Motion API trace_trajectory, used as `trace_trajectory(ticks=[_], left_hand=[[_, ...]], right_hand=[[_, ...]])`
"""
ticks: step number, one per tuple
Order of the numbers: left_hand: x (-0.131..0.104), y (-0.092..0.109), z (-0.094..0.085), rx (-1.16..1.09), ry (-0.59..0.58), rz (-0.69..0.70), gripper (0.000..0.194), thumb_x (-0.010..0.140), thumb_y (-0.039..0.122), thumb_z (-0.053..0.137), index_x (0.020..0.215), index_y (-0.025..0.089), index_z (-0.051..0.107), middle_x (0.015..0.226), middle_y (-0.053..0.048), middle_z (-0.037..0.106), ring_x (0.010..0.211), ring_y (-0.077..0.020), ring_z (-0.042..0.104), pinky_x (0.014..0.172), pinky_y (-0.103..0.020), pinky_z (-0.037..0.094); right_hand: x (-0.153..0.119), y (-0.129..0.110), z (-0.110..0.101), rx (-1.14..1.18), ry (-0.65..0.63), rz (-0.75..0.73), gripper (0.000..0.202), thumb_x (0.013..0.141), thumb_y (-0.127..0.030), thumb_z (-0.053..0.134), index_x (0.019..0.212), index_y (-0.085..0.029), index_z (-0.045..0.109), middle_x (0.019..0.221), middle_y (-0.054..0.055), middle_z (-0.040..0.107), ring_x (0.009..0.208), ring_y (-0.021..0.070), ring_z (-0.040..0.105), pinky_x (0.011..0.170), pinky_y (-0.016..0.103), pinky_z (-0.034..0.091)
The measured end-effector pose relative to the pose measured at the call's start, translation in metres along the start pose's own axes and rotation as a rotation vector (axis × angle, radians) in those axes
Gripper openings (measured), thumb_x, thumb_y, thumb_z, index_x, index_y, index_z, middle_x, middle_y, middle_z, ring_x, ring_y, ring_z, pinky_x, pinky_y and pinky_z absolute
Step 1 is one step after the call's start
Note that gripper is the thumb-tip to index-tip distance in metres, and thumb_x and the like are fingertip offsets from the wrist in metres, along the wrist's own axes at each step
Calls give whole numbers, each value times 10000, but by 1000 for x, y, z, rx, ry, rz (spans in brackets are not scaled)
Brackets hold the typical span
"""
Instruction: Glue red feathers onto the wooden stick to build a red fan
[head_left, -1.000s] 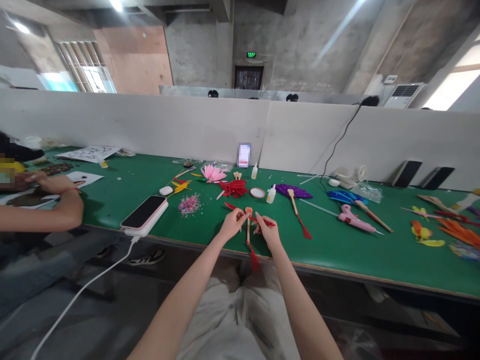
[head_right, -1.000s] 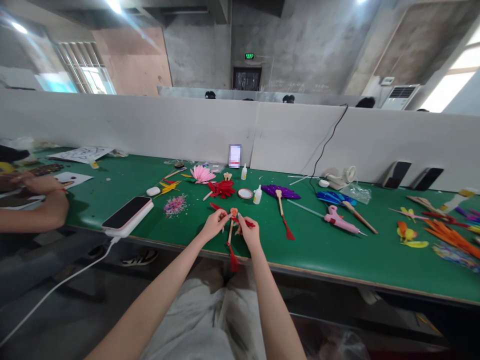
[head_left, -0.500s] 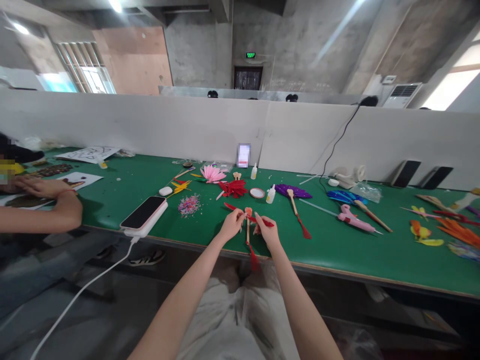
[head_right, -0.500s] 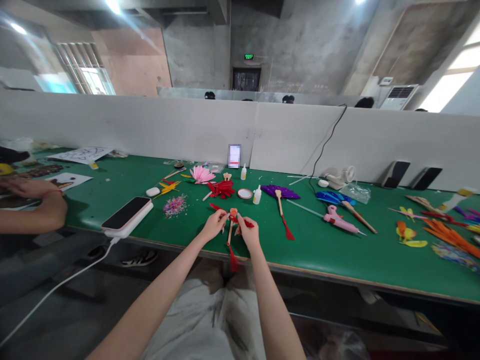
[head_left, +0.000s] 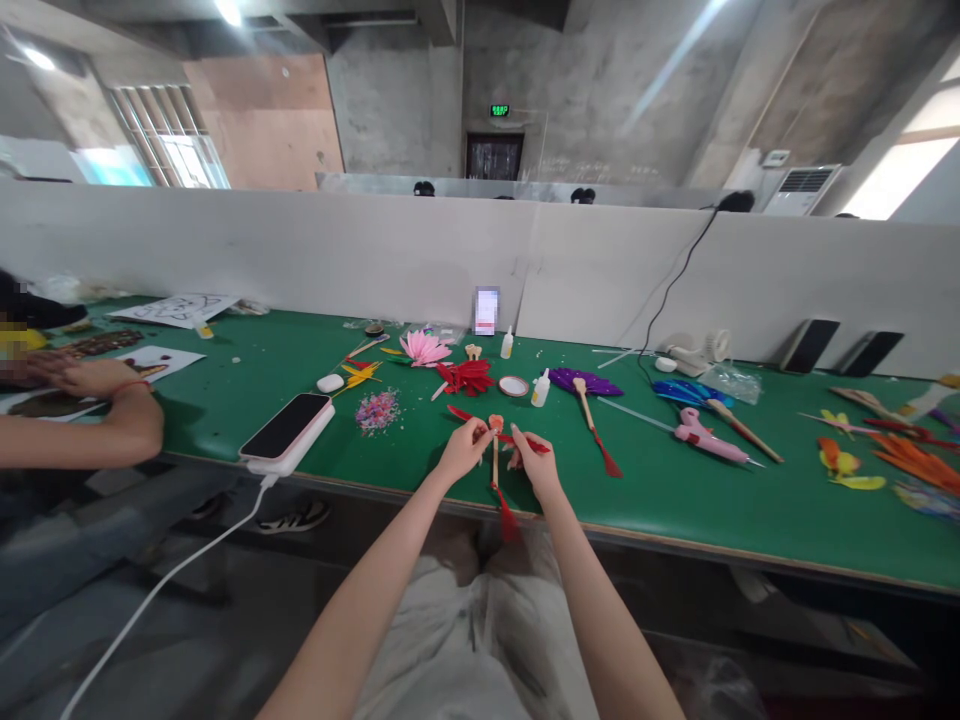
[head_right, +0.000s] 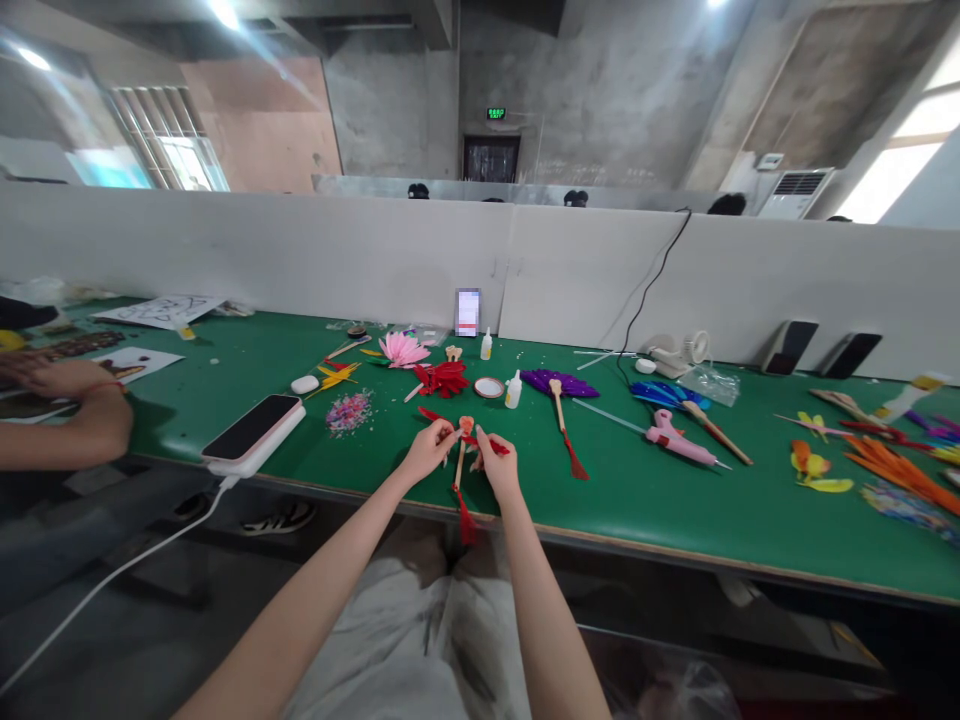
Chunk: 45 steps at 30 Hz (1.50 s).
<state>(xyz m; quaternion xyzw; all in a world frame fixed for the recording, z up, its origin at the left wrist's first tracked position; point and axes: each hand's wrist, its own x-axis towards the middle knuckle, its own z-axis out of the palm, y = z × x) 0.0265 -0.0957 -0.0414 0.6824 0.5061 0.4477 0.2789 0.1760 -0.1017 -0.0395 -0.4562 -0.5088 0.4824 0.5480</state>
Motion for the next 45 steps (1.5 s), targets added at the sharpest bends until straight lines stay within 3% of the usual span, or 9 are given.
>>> trace_trajectory(ticks=[15, 28, 45], left_hand=[[1, -2, 0, 2, -18, -9, 266, 841, 430, 385, 801, 188, 485, 564, 44, 479, 518, -105, 488, 533, -220, 370], [0, 2, 0, 1, 10, -3, 315, 787, 491, 472, 734, 181, 474, 579, 43, 463, 530, -99, 459, 521, -216, 353], [1, 0, 0, -13, -21, -20, 246, 826, 417, 422, 790, 184, 490, 575, 40, 492, 502, -100, 488, 497, -211, 371]], right_hand=[[3, 7, 1, 33, 13, 14, 411, 688, -531, 604, 489, -177, 545, 280, -60, 399, 266, 86, 403, 326, 204, 367], [2, 7, 0, 30, -19, 9, 393, 707, -514, 593, 521, -168, 566, 303, -54, 424, 288, 87, 418, 349, 204, 384], [2, 8, 0, 23, -8, 5, 412, 695, -537, 592, 506, -173, 554, 296, -49, 429, 280, 89, 421, 340, 204, 377]])
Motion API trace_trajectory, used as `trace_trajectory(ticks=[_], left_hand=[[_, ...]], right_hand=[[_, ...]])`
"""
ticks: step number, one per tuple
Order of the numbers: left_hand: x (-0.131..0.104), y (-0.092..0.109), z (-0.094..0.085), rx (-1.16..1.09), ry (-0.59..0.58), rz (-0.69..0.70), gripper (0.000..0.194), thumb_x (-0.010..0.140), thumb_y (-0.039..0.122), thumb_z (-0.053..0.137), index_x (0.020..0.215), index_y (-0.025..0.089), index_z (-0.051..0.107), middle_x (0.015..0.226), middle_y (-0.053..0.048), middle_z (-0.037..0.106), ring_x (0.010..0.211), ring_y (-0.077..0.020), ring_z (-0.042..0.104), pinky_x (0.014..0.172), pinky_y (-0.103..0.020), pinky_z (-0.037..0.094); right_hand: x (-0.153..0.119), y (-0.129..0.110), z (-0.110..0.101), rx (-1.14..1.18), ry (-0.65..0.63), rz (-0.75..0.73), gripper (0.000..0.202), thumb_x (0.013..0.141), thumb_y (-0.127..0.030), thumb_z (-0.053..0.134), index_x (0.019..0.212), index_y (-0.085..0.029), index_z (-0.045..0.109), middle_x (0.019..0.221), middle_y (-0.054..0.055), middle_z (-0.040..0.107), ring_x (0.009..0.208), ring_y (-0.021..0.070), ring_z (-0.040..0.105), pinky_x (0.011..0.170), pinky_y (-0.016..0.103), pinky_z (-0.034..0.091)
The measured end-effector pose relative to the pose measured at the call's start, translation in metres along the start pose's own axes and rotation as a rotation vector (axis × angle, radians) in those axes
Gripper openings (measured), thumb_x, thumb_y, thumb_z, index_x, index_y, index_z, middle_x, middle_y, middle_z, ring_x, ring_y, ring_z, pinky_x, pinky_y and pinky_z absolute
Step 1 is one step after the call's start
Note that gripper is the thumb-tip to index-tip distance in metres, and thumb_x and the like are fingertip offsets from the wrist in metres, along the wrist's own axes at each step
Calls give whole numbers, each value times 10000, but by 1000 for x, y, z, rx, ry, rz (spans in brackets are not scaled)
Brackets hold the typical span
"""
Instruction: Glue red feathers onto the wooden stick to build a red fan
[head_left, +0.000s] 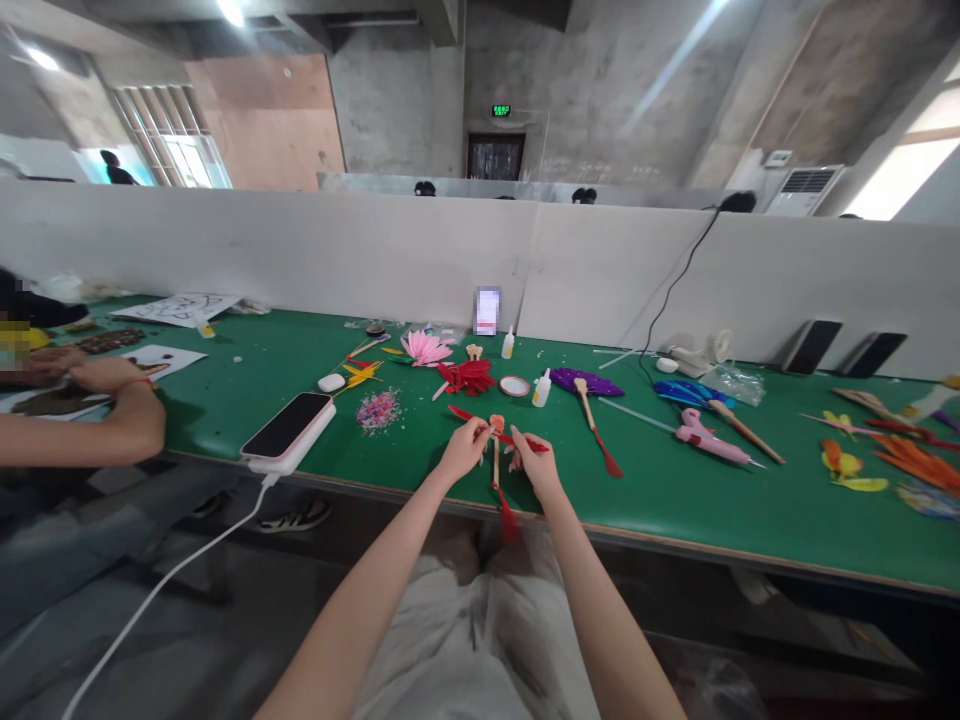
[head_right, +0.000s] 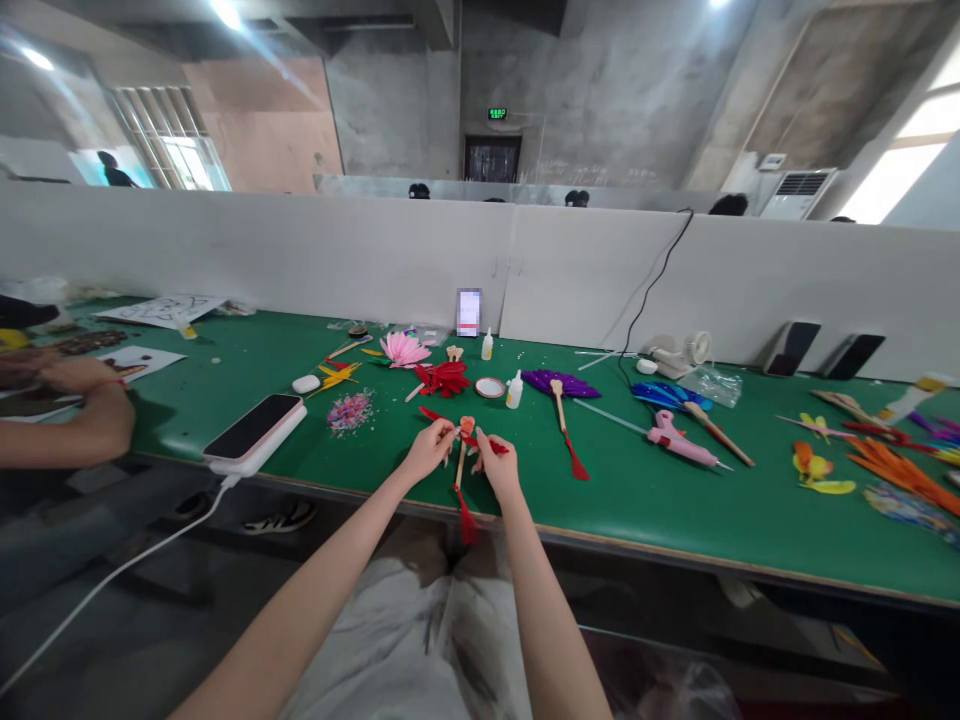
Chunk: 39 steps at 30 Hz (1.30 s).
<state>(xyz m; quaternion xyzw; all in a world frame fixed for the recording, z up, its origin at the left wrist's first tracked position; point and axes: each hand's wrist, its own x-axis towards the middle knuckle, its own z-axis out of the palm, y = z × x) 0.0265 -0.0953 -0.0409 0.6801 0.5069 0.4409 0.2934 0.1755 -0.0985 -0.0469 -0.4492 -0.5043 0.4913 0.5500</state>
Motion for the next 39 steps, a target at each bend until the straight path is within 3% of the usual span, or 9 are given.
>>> trace_trajectory(ticks=[27, 39], left_hand=[[-1, 4, -1, -12, 0, 6, 294, 785, 474, 476, 758, 181, 496, 605, 36, 516, 499, -88, 484, 499, -203, 375], [0, 1, 0, -12, -9, 14, 244, 806, 417, 460, 817, 180, 516, 628, 28, 535, 520, -93, 503, 522, -206, 391]], right_hand=[[0, 0, 0, 19, 0, 6, 406, 688, -531, 602, 493, -179, 543, 290, -62, 403, 275, 89, 419, 339, 208, 385], [0, 0, 0, 8, 6, 7, 401, 708, -513, 593, 491, -180, 539, 290, -66, 396, 274, 83, 404, 339, 203, 373]])
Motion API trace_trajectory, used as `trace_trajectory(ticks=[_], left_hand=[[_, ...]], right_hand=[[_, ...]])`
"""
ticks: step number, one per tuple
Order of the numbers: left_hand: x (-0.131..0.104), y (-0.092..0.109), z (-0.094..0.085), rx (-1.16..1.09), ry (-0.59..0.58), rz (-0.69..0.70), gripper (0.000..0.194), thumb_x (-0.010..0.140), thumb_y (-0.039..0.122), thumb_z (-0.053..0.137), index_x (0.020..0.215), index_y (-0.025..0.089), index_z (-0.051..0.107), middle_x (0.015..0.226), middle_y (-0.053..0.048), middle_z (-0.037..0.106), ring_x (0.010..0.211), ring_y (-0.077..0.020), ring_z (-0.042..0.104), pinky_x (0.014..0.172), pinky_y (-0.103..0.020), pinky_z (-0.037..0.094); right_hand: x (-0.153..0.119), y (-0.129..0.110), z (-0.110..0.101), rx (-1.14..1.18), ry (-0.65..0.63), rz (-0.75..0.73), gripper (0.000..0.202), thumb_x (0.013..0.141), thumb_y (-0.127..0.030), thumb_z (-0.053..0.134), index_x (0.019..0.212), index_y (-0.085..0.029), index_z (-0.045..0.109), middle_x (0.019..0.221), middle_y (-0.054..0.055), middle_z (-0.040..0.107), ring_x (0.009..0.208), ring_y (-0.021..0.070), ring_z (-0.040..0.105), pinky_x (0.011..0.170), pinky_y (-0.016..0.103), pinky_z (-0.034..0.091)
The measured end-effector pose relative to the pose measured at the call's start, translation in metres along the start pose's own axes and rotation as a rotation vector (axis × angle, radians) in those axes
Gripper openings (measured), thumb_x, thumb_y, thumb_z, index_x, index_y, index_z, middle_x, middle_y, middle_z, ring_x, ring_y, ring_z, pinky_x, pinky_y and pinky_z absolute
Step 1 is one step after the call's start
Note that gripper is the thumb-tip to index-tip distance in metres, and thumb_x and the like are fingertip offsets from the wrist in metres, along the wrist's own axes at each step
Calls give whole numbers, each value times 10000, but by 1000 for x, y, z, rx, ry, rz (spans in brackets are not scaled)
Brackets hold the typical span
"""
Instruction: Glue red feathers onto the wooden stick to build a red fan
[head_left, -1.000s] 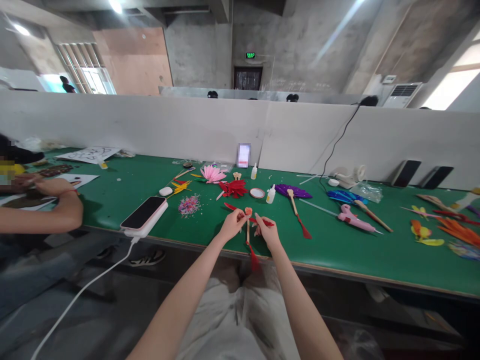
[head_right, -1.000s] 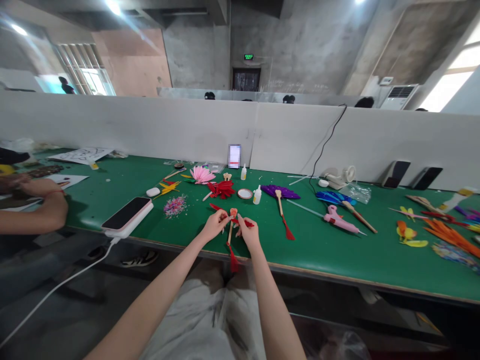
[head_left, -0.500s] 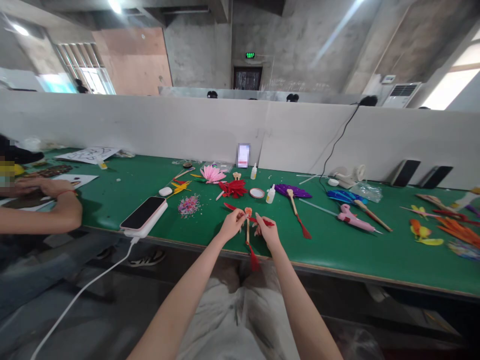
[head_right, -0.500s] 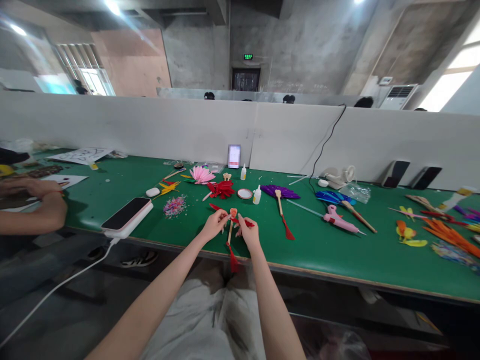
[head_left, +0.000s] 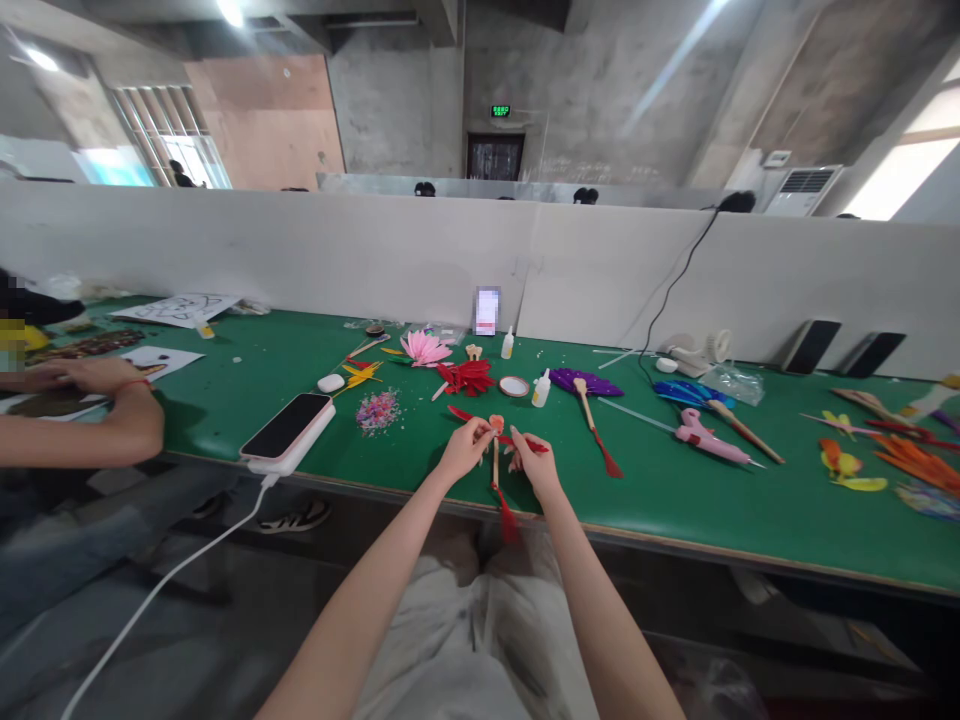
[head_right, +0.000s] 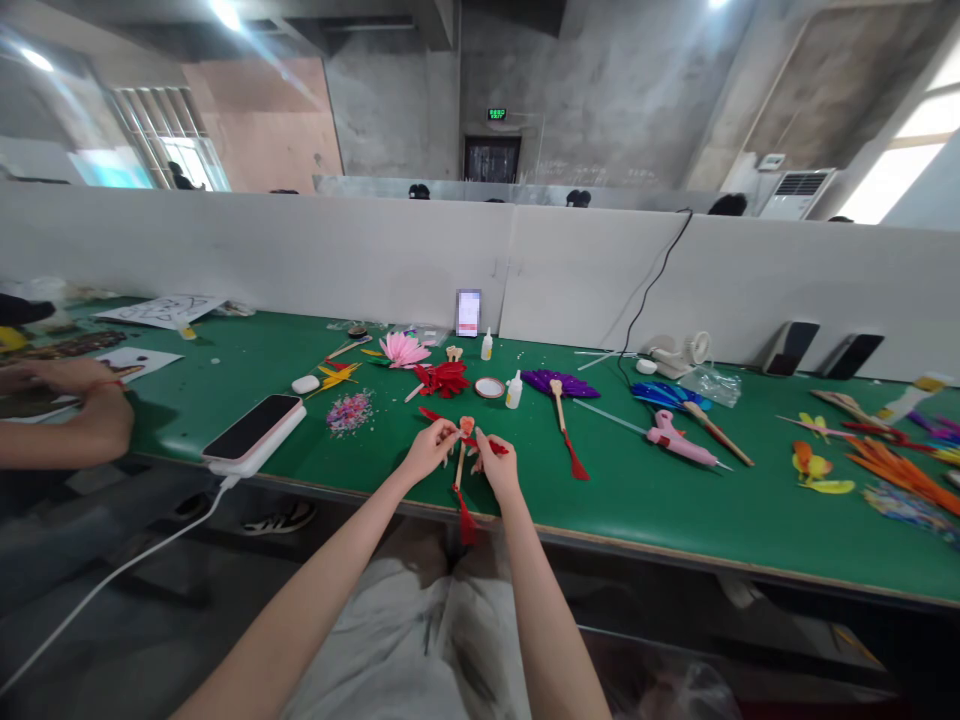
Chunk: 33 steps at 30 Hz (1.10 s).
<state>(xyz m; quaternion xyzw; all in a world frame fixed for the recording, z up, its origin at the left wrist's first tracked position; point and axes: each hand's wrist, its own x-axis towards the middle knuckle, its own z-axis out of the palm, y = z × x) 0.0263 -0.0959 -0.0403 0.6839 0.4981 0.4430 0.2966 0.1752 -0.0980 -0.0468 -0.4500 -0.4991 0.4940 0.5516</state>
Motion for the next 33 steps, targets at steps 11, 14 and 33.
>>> trace_trajectory(ticks=[11, 14, 33], left_hand=[[0, 1, -1, 0, -14, 9, 258, 821, 403, 442, 884, 174, 542, 609, 33, 508, 511, -88, 494, 498, -191, 384], [0, 2, -2, -4, -22, 15, 272, 834, 399, 423, 936, 181, 550, 606, 36, 508, 498, -83, 486, 506, -190, 390], [-1, 1, -2, -26, -22, 14, 276, 833, 377, 421, 962, 177, 561, 624, 24, 545, 488, -80, 486, 507, -190, 401]], right_hand=[[1, 2, 0, -25, -3, -4, 406, 707, -515, 595, 492, -174, 545, 293, -61, 406, 277, 82, 407, 344, 203, 371], [1, 2, 0, -29, 0, -3, 408, 700, -525, 595, 494, -176, 547, 292, -61, 409, 277, 86, 414, 342, 205, 370], [0, -1, 0, -19, -7, -1, 403, 710, -504, 592, 486, -174, 537, 292, -70, 379, 276, 77, 397, 340, 197, 360]])
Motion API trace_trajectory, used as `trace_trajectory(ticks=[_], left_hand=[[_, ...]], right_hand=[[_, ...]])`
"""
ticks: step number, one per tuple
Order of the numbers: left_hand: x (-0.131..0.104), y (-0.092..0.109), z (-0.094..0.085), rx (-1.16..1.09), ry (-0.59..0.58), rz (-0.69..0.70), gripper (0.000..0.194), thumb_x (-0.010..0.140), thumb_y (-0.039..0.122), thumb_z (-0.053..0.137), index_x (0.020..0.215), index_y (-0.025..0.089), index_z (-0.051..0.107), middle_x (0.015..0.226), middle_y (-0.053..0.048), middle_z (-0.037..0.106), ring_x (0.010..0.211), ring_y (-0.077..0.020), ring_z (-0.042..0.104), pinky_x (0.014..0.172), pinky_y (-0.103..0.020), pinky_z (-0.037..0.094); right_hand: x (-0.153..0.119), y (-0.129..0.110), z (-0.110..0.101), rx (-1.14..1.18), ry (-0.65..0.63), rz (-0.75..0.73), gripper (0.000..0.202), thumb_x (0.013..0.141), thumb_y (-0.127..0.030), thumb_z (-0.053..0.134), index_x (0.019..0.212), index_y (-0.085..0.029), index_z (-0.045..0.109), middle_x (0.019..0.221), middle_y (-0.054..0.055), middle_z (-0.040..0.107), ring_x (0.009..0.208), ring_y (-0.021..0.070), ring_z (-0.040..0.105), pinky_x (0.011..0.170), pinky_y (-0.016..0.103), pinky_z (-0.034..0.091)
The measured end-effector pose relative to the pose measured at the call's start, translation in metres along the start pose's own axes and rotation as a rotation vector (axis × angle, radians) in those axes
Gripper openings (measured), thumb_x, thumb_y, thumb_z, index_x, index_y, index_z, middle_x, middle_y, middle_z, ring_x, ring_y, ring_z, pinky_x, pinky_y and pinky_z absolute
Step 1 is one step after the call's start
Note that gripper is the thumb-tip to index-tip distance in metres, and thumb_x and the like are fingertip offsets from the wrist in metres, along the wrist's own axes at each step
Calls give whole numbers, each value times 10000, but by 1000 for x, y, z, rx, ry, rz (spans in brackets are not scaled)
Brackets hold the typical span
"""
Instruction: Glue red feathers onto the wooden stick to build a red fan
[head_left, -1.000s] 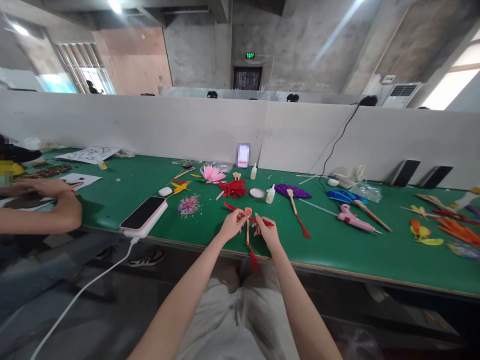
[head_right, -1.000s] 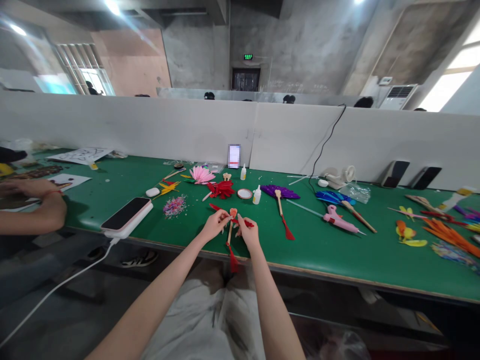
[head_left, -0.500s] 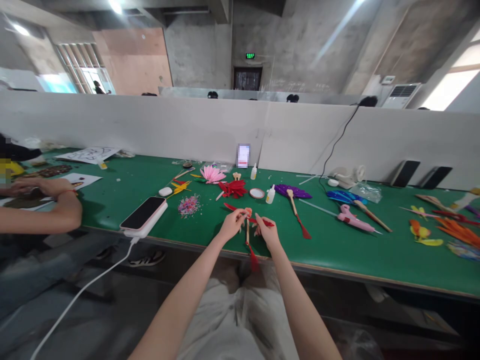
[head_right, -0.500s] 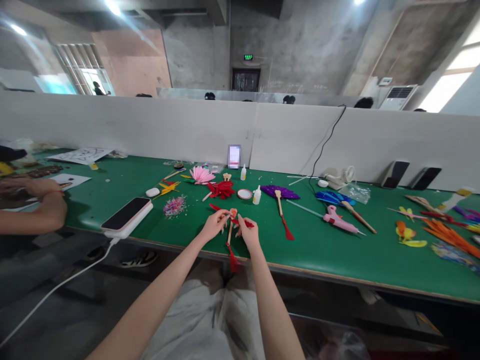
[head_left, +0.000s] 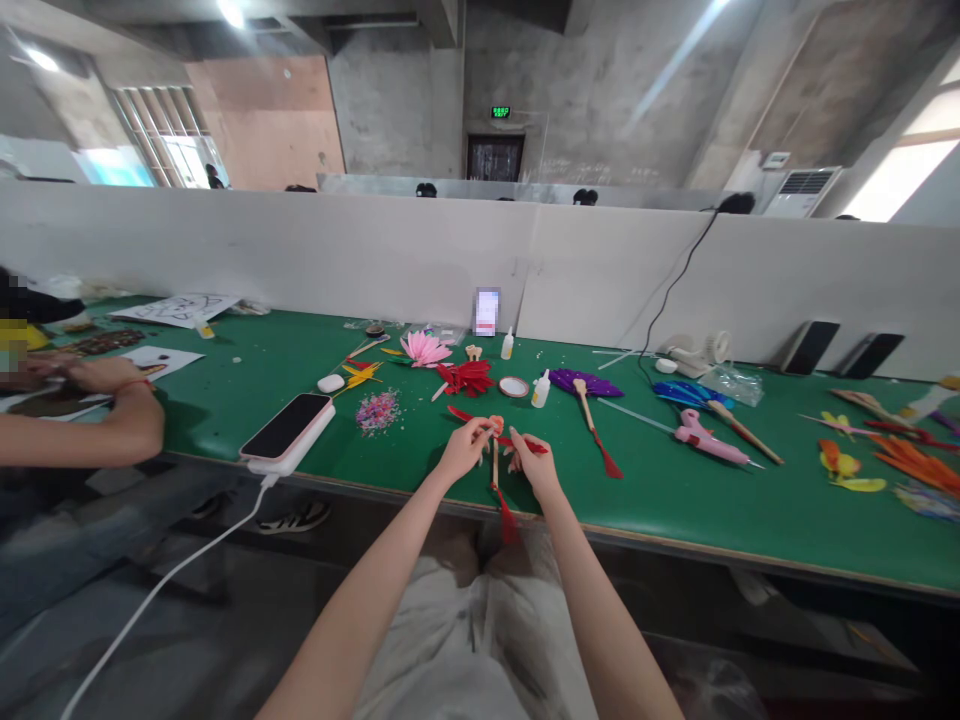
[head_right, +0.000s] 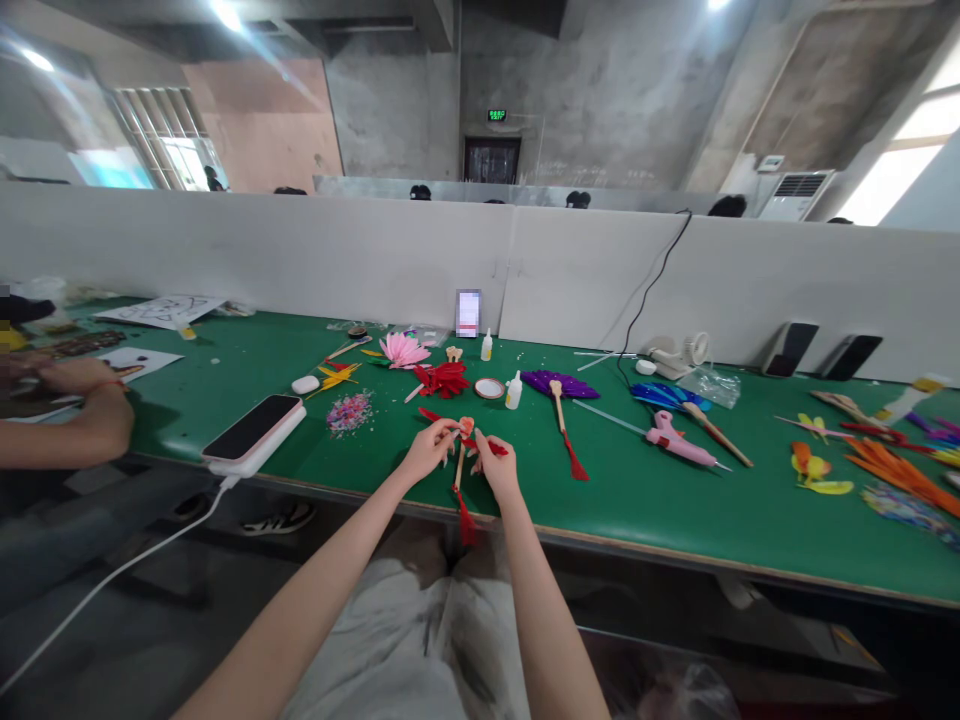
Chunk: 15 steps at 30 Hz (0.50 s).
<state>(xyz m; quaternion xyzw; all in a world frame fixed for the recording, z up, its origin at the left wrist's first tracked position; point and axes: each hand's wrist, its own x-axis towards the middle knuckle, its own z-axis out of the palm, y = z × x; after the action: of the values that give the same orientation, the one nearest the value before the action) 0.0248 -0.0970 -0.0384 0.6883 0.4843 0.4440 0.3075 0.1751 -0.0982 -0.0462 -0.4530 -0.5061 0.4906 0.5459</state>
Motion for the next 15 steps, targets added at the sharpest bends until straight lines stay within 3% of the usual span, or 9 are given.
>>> trace_trajectory(ticks=[15], left_hand=[[0, 1, 1, -1, 8, -8, 262, 819, 366, 449, 952, 178, 572, 647, 18, 566, 521, -87, 511, 513, -189, 410]], right_hand=[[0, 0, 0, 7, -5, 1, 402, 699, -513, 599, 489, -174, 547, 291, -69, 382, 274, 80, 394, 339, 204, 366]])
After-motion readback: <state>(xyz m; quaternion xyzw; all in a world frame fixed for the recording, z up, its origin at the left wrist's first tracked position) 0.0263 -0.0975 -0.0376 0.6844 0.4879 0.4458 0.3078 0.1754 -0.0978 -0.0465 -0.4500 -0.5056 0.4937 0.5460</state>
